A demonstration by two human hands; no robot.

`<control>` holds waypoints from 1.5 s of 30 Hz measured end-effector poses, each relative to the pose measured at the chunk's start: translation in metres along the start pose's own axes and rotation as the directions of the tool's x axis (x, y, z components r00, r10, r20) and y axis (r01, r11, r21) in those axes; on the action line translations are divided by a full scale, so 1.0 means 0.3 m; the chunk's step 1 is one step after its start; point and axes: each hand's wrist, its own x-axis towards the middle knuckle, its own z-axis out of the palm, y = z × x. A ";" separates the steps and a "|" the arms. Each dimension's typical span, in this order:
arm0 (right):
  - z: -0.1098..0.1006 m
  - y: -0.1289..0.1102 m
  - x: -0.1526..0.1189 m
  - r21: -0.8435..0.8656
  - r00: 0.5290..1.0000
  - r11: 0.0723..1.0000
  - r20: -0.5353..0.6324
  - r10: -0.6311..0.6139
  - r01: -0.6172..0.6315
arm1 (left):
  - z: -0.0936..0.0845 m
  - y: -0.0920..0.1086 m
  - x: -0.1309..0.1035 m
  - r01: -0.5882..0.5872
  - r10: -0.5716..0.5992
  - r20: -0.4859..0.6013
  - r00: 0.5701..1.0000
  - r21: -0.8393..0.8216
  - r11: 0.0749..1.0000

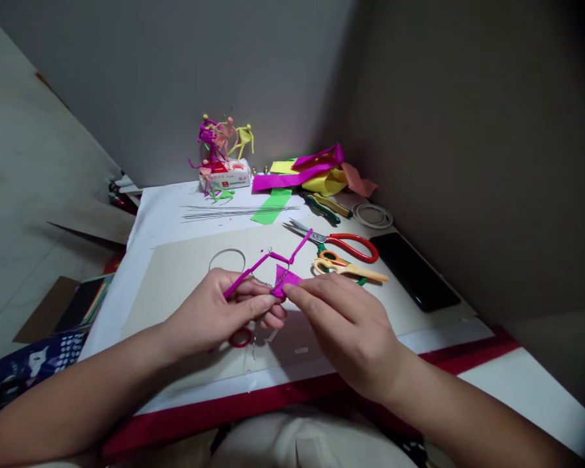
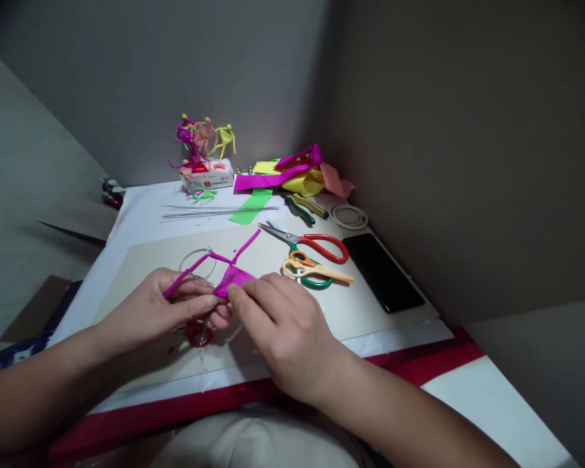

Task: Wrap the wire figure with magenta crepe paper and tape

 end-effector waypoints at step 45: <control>0.005 -0.003 0.027 -0.234 0.992 0.968 -0.064 -0.110 0.092 | -0.037 -0.003 0.031 0.077 -0.078 -0.062 0.995 -0.016 0.997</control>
